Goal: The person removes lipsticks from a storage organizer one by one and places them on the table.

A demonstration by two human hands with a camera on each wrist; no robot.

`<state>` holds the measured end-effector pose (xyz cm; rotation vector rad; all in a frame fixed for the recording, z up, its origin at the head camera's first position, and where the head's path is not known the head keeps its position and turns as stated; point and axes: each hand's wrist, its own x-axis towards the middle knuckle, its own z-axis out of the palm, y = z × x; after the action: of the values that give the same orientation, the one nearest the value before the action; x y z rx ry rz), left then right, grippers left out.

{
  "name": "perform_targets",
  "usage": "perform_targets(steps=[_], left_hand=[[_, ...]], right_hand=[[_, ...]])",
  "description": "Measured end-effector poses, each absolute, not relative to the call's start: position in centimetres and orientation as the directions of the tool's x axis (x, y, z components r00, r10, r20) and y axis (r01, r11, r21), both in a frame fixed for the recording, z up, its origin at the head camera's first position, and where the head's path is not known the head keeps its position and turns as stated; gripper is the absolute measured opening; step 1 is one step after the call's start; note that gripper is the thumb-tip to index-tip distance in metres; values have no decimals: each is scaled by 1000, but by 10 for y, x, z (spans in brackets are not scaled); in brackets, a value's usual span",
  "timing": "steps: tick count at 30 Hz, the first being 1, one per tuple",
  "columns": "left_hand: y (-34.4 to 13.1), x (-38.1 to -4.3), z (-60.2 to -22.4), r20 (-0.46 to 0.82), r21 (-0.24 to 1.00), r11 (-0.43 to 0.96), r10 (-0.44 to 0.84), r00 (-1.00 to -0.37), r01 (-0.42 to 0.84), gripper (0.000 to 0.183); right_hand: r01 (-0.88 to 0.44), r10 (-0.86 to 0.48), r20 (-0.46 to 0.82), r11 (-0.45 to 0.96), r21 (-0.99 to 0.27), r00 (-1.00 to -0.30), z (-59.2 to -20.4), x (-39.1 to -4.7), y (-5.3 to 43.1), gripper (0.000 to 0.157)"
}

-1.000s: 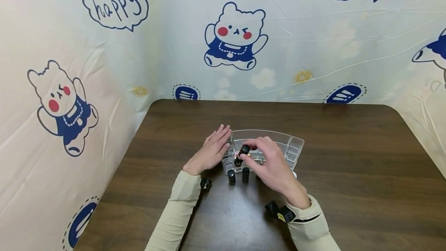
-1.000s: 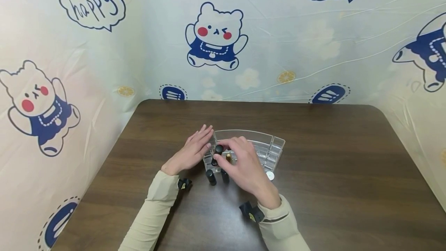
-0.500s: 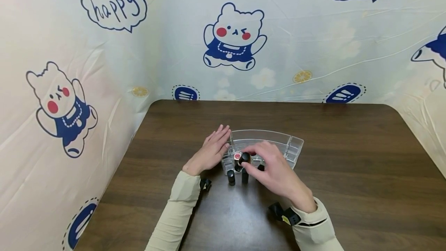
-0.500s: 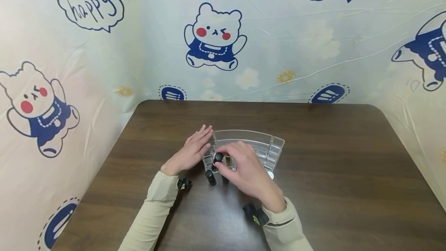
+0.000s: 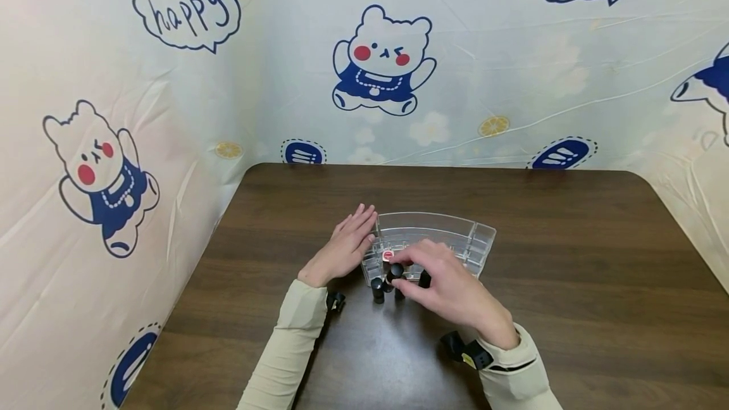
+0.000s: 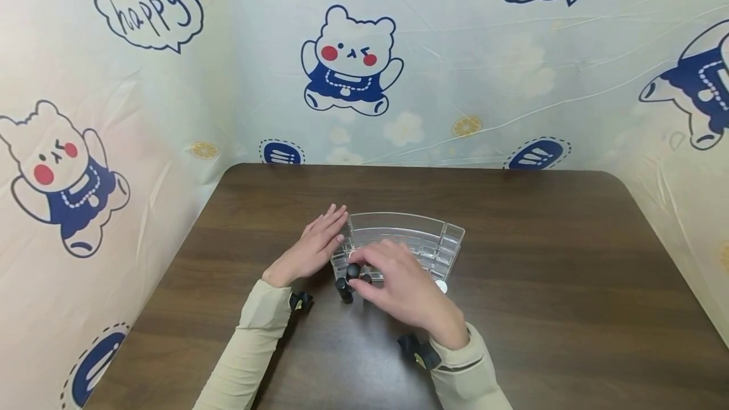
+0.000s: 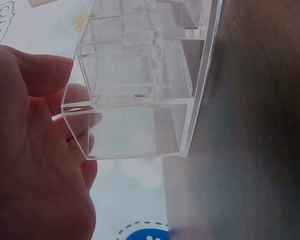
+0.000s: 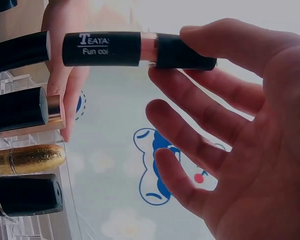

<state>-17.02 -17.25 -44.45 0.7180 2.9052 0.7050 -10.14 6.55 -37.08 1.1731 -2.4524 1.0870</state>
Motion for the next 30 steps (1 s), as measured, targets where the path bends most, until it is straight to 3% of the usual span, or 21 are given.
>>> perform_targets(steps=[30], left_hand=[[-174,-169,-443,31,436,792,461,-887,427,53]], right_hand=[[-704,-734,191,492,-513,-652,-378,-98,59,18]])
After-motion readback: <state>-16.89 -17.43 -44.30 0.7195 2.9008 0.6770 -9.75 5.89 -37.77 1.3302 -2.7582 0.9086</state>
